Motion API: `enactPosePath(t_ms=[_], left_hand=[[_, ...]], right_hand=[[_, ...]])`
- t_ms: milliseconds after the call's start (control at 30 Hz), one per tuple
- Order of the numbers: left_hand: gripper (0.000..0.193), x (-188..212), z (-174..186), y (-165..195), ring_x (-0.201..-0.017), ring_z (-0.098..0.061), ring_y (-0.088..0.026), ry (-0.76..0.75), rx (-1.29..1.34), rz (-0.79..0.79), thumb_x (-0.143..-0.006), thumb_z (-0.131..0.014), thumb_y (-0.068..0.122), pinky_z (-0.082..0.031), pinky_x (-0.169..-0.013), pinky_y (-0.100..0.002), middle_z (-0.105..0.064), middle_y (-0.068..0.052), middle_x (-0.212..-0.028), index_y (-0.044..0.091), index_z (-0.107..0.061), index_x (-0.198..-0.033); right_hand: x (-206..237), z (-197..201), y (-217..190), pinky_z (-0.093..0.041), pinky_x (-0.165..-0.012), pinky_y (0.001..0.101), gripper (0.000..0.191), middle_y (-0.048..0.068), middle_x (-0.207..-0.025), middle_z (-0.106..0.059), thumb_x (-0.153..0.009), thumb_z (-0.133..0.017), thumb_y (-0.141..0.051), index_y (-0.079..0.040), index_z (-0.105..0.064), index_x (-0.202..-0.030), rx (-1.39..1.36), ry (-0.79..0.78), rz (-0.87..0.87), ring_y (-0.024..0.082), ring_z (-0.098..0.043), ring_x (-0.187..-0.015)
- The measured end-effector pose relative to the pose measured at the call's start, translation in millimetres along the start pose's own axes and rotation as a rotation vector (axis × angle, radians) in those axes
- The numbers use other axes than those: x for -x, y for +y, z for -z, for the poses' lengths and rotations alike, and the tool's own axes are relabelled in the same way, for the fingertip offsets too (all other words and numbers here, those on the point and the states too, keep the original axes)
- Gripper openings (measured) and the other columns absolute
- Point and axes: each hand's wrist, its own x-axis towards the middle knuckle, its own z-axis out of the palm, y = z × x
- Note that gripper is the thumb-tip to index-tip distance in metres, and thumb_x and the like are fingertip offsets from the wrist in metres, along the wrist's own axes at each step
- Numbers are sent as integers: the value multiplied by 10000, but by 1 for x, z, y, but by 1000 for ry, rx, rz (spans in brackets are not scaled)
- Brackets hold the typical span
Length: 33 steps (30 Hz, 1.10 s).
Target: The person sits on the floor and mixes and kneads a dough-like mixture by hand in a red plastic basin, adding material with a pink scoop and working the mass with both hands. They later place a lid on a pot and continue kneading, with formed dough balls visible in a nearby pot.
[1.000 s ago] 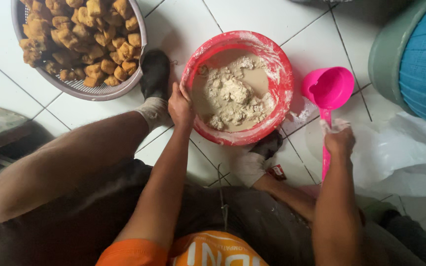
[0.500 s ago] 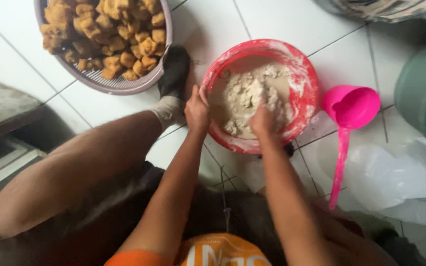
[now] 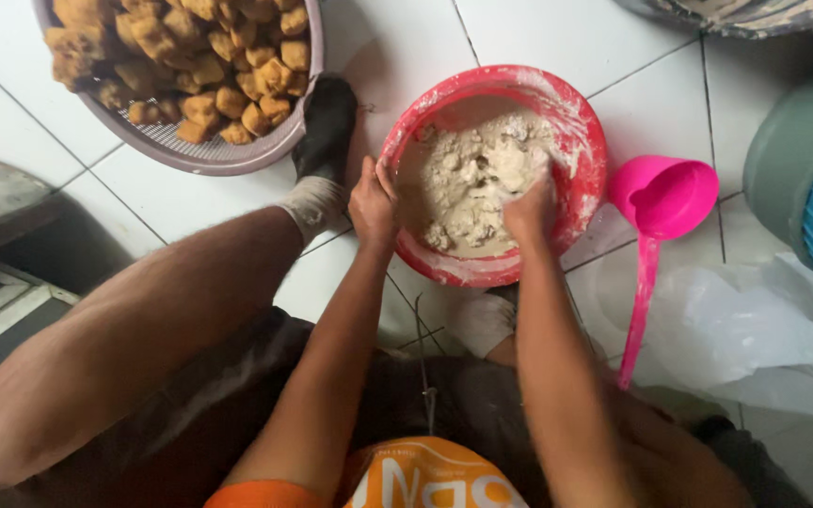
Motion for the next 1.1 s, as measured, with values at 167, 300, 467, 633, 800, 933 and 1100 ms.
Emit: enactPosePath(t_ms=[167,300,467,633,800,933,1100], left_hand=[[294,0,-2,-2,-783,-645,-502,7,-10,-4,-1096,-417,332,-474,-653,-597,-676,-246,-833,77,-533,-1007],[287,1,-6,-3,-788,-629,-513,33,-3,-24,-1102,-425,324,-461,-656,-599,-660,-261,-846,79,-545,-1012],[289,9,-8,1,-784,-631,-509,43,-21,-43,-1105,-422,327,-472,-658,-593,-662,-251,-829,84,-544,-1008],[306,3,0,13,-793,-637,-509,5,-36,-34,-1100,-405,339,-473,-668,-597,-666,-257,-839,81,-541,-1007],[323,-1,-4,9,-791,-640,-512,-19,-21,12,-1093,-401,365,-482,-681,-599,-666,-268,-846,88,-549,-1017],[342,0,-14,1,-802,-637,-520,-6,-30,-7,-1104,-366,370,-481,-685,-602,-677,-267,-872,86,-541,-1033],[357,9,-27,8,-814,-636,-533,25,-69,60,-1097,-365,394,-466,-685,-619,-677,-276,-859,91,-548,-1048]], right_hand=[[82,-41,15,-313,-1209,464,807,210,-1594,-422,-849,-804,-127,-24,-397,-1538,-412,412,-76,411,-386,-1469],[80,-77,46,-372,-1156,452,661,222,-1525,-492,-900,-725,-198,0,-466,-1475,-545,381,-421,390,-457,-1402],[51,-95,71,-445,-1091,436,540,237,-1439,-579,-965,-627,-286,30,-553,-1396,-489,364,-449,364,-547,-1317],[0,-71,55,-514,-1021,437,524,244,-1353,-661,-1007,-554,-362,55,-638,-1312,-703,351,-491,344,-628,-1228],[-32,-50,37,-524,-1028,437,554,157,-1339,-664,-969,-526,-423,-14,-636,-1327,-1332,153,-507,294,-646,-1204],[-44,-24,24,-478,-1122,383,676,120,-1432,-611,-987,-467,-517,-33,-531,-1454,-1623,-61,-282,250,-612,-1298],[-53,-22,-1,-370,-1160,418,880,232,-1519,-503,-902,-690,-522,40,-406,-1517,-402,-18,-133,367,-506,-1365]])
